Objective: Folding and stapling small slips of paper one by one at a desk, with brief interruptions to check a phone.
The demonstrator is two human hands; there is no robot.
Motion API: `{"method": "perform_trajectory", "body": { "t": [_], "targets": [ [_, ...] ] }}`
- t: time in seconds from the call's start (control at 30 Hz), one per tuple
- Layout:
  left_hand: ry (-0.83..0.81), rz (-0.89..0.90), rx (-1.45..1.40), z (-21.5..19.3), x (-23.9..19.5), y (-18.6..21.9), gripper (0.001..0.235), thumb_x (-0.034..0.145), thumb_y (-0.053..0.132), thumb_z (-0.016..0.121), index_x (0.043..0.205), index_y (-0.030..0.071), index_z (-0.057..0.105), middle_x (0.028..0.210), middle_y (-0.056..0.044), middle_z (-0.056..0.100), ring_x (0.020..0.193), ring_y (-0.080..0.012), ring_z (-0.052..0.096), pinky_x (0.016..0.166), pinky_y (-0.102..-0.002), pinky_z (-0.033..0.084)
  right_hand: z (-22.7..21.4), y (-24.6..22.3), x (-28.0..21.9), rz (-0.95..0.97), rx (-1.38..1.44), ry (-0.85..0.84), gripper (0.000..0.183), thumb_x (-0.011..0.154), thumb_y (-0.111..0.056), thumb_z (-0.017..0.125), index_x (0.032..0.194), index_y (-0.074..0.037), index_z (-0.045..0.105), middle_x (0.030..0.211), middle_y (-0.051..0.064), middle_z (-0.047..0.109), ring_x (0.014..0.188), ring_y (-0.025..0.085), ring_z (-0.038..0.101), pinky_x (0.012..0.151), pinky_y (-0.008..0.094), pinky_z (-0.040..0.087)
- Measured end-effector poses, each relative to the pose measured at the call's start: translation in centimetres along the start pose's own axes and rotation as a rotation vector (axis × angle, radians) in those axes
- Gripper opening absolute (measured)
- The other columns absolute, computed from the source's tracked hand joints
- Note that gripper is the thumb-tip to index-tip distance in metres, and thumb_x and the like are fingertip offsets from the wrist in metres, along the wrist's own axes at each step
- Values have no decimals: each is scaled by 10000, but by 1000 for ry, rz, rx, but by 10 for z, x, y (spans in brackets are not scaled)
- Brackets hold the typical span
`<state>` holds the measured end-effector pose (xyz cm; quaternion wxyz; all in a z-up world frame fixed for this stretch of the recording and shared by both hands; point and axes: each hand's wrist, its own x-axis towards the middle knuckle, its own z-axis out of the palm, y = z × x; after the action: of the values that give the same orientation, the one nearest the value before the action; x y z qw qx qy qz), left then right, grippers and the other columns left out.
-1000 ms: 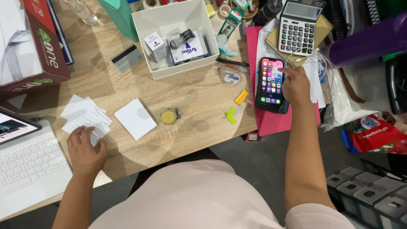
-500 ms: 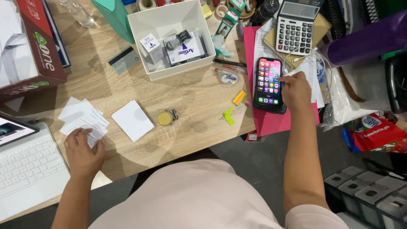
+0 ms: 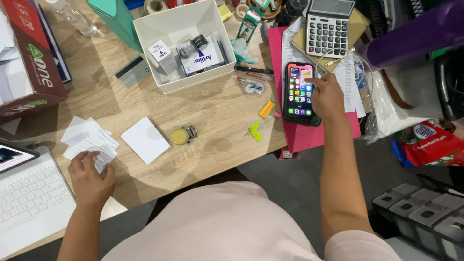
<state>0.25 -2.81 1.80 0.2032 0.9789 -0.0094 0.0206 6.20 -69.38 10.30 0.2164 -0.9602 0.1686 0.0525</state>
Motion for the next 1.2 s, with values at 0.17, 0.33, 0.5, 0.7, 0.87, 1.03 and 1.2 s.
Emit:
{"method": "perform_trajectory", "body": {
  "t": [0.17,0.33,0.5,0.7,0.87,1.03,1.2],
  "targets": [
    [59,67,24,5,-2,-4,443,948,157,625,1346,-36,632,1418,-298,514,1331,-487,456,1099,-598,396,-2,-11,-2,-26,5,-25,462,1021,25,387,1231,-122,771,1279,153,510,1006,345,584,773,490,524],
    [134,155,41,10,-1,-8,417,940,118,645,1312,-71,651,1350,-313,557,1326,-472,496,1101,-599,415,-3,-17,-5,23,-7,-105,481,1032,4,374,1261,-159,764,1241,125,504,838,294,556,701,460,500],
    [88,91,28,6,-2,-3,431,945,141,613,1323,-64,643,1375,-299,529,1305,-484,473,1100,-595,394,-8,4,1,5,57,1,431,1072,-79,369,1264,-144,749,1252,118,476,1037,332,570,783,496,501],
    [37,17,-9,-2,1,-1,434,943,189,653,1331,-4,660,1419,-255,514,1346,-464,451,1072,-595,415,-10,27,0,13,131,49,501,1026,30,344,1305,-149,720,1261,120,502,1122,321,558,927,460,479],
    [100,95,32,7,1,-21,428,912,178,738,1307,17,711,1370,-228,560,1296,-427,520,1025,-551,479,-12,24,-1,42,213,25,490,1032,30,338,1357,-117,674,1364,144,525,1142,335,629,972,442,494],
    [94,119,50,9,3,-25,435,906,179,749,1304,7,714,1366,-244,566,1296,-445,517,1007,-568,478,-13,22,1,26,236,25,531,1000,49,316,1365,-105,669,1317,151,536,1113,317,629,937,451,503],
    [166,206,103,15,3,-33,417,890,157,766,1271,-7,735,1317,-231,583,1249,-415,574,1029,-549,493,-10,25,3,50,237,14,568,971,62,301,1359,-103,681,1240,141,596,1007,259,644,850,425,533]
  ]
}}
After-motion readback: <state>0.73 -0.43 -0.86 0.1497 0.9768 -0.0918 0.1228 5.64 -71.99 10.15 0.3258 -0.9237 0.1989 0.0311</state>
